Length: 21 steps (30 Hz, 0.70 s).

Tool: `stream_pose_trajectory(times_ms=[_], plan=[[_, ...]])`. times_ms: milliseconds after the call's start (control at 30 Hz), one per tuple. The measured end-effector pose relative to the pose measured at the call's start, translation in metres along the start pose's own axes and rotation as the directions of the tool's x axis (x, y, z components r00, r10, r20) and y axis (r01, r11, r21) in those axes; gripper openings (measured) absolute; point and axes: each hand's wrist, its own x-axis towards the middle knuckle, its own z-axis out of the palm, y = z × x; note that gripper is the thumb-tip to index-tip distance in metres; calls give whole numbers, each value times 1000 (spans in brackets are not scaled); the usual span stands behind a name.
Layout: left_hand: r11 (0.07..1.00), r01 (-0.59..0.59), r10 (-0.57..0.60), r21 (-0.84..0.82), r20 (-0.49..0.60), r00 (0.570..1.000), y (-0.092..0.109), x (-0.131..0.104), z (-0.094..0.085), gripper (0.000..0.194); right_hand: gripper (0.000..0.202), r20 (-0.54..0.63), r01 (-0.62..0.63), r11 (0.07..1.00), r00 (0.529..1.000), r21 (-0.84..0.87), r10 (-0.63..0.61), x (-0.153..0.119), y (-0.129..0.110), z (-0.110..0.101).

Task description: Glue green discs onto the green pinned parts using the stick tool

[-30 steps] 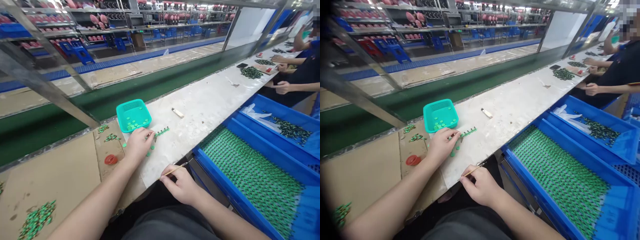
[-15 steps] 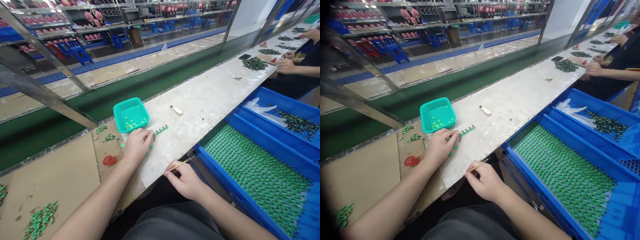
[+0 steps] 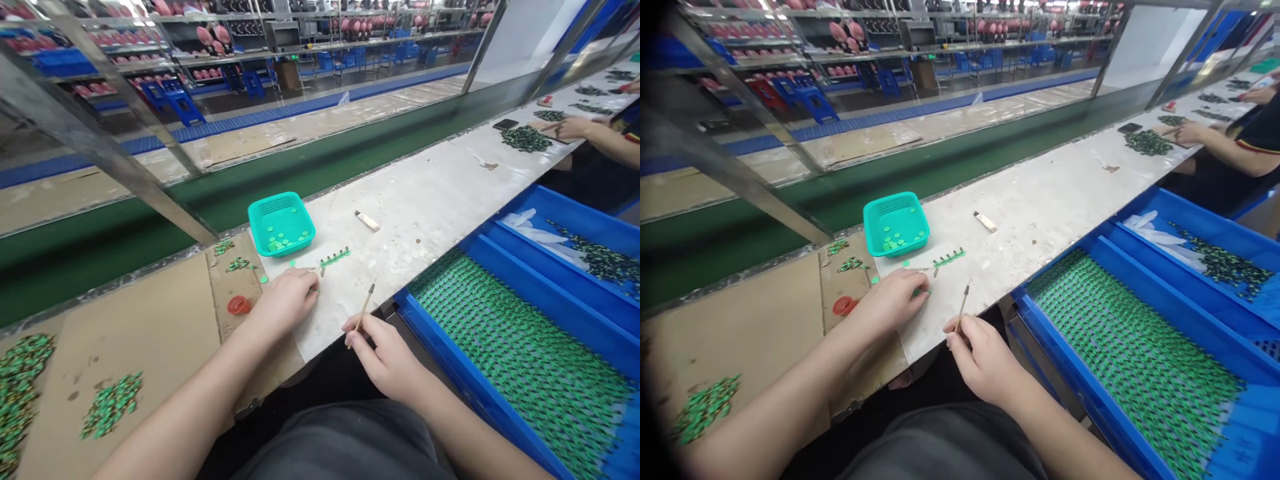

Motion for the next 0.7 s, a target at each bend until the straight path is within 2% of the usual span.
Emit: stream_pose_trajectory(times_ms=[67,167,267,333,400,533,633,700], plan=[[997,40,-40,-61,8,999,-2,-23,-4,15,23,25,-9,999,1000,-40,10,-3,-4,-2],[979,142,-146,-144,-23,989,-11,-77,-7,25,27,51,-23,997,998,-80,27,-8,-6,-4],[943,261,-282,-205,-84,956,-21,-130,-5,28,23,89,-32,995,995,-92,40,-8,-8,-1],[924,310,-345,-223,-139,928,-27,-155,-1,29,23,118,-33,995,992,-94,44,-5,-9,5],[918,327,-372,-224,-198,907,-32,-168,5,27,23,152,-21,996,988,-92,35,1,-12,13],[932,300,-353,-204,-319,879,-41,-177,17,25,20,227,6,998,974,-67,9,14,-22,32],[940,283,-337,-191,-391,856,-48,-182,19,28,20,275,0,999,961,-49,14,20,-29,42],[952,249,-302,-180,-403,864,-54,-186,16,28,22,299,-12,999,954,-43,24,21,-33,46]])
